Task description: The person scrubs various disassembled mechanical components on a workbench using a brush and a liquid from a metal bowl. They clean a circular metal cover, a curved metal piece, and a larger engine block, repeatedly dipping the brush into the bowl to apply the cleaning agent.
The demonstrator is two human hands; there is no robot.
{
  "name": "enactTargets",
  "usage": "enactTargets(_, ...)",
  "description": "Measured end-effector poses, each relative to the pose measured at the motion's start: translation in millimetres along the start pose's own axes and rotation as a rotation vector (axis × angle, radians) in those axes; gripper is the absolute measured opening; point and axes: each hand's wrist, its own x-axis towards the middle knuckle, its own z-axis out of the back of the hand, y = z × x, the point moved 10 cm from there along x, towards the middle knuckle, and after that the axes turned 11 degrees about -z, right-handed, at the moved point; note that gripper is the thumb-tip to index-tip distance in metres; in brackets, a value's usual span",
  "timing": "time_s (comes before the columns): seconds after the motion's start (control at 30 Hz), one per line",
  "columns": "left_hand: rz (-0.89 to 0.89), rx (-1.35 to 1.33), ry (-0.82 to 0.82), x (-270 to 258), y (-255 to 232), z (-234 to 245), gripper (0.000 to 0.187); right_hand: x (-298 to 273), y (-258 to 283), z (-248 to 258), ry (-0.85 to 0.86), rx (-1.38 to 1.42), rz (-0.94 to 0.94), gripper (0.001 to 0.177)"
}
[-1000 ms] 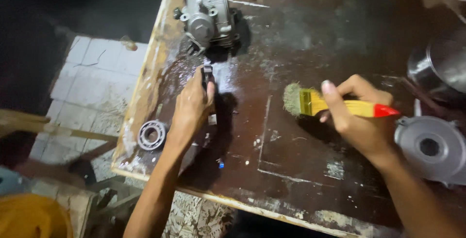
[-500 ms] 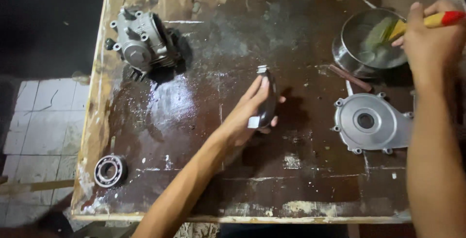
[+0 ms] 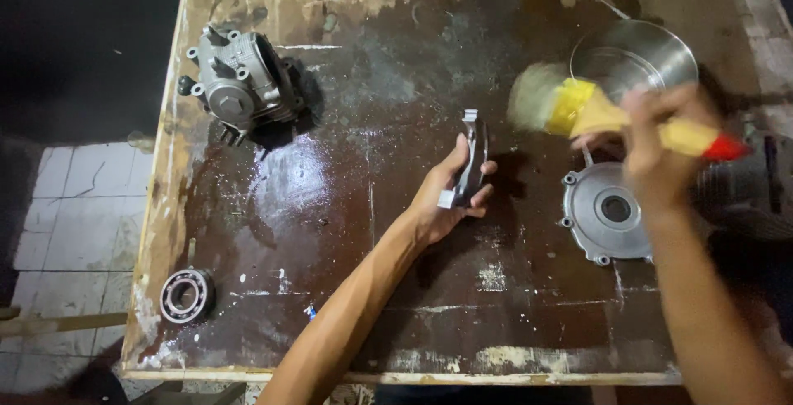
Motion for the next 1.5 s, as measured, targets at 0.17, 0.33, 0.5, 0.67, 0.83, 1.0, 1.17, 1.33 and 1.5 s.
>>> enactTargets(0.17, 0.073, -0.158, 0.141, 0, 21, 6, 0.046, -36, 90, -83, 0.244, -0.227, 0.145, 0.021)
enactTargets(0.33, 0.000, 0.034, 0.042, -13, -17, -19, 0.044, -66, 78, -95, 0.477, -0.016, 0.295, 0.026)
enactTargets(0.5, 0.081, -0.350, 0.117, -5, 8, -7, 0.038, -66, 36, -88, 0.539, 0.160, 0.209, 0.031)
enactTargets(0.67, 0.063, -0.341, 0.170, -10, -4, -11, 0.048, -67, 73, -87, 0.360, -0.105, 0.358, 0.025)
enactTargets(0.83, 0.098, -0.349, 0.216, -9, -8, -27, 0.054, -75, 30, -86, 0.544, 0.264, 0.353, 0.022)
enactTargets(1.0, 0.068, -0.131, 0.116, -6, 0, -9, 0.050, -46, 85, -69, 0.182, -0.242, 0.188, 0.010)
enactTargets(1.17, -0.062, -0.051, 0.159, -3, -23, -16, 0.043, -68, 48, -86, 0.461, 0.167, 0.130, 0.015)
enactTargets(1.33, -0.032, -0.028, 0.118, 4, -4, -1, 0.039, -56, 76, -84, 0.274, -0.196, 0.156, 0.022)
enactTargets(1.5, -0.183, 0.146, 0.057, 7, -10, 13, 0.044, -64, 56, -79, 0.356, 0.121, 0.229, 0.025)
